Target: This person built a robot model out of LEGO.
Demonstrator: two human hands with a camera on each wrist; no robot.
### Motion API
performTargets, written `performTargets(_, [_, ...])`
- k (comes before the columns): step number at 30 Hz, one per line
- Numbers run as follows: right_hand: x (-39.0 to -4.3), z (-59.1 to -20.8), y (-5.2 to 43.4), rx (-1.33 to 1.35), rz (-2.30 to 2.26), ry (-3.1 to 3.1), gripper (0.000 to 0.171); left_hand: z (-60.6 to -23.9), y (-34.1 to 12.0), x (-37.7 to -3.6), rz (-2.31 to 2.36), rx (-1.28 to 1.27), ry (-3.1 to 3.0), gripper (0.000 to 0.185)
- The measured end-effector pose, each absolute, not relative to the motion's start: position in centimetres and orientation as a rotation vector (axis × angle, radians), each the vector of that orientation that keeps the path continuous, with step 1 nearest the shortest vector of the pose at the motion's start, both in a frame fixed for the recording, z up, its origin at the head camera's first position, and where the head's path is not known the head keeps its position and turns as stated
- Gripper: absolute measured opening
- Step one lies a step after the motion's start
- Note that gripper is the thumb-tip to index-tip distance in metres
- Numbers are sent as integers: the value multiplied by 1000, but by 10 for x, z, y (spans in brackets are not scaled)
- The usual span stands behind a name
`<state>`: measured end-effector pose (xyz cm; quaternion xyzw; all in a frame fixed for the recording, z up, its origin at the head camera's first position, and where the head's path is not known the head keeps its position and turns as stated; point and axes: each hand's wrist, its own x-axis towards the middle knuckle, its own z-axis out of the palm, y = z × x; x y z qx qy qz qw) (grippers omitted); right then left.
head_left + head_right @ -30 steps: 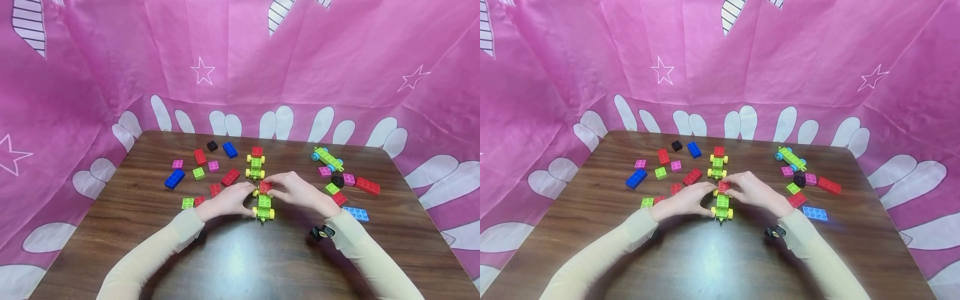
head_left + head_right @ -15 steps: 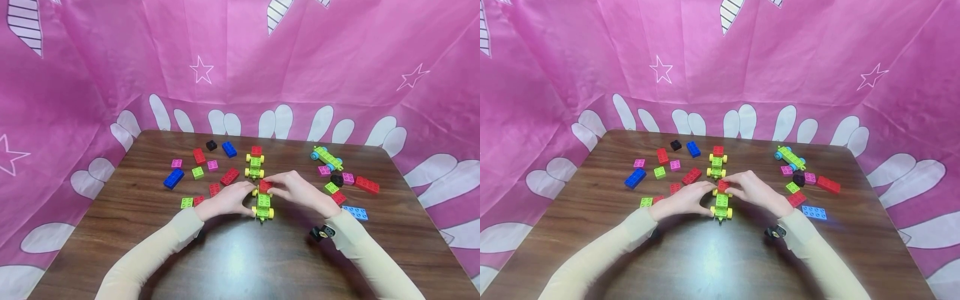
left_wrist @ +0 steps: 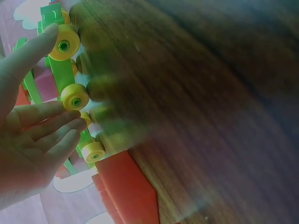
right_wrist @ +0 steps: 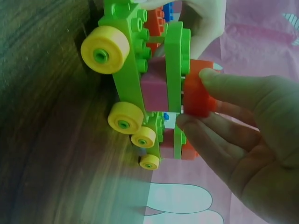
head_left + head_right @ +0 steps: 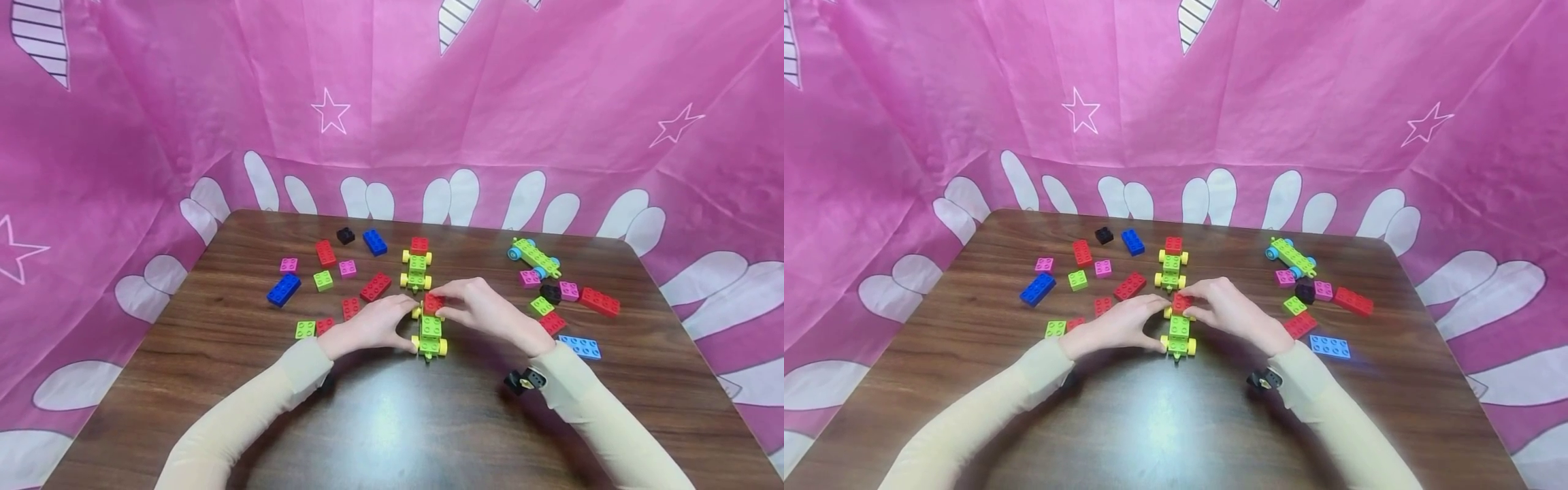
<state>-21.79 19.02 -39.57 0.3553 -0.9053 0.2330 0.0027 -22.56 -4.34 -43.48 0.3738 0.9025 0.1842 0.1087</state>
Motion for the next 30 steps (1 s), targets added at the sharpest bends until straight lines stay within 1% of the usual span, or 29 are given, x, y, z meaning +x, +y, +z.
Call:
performTargets(12, [-215,-392,184,1112,635,-2829,34,-433,-43,-226,552,1091,2642,83])
performTargets(21, [-213,-394,184,1077,670,-2805,35,-433,-43,-226,543,1103,2647,83])
performTargets(30, [-213,-394,183,1107,622,-2801,35,-433,-43,-225,551,1090,2648,82])
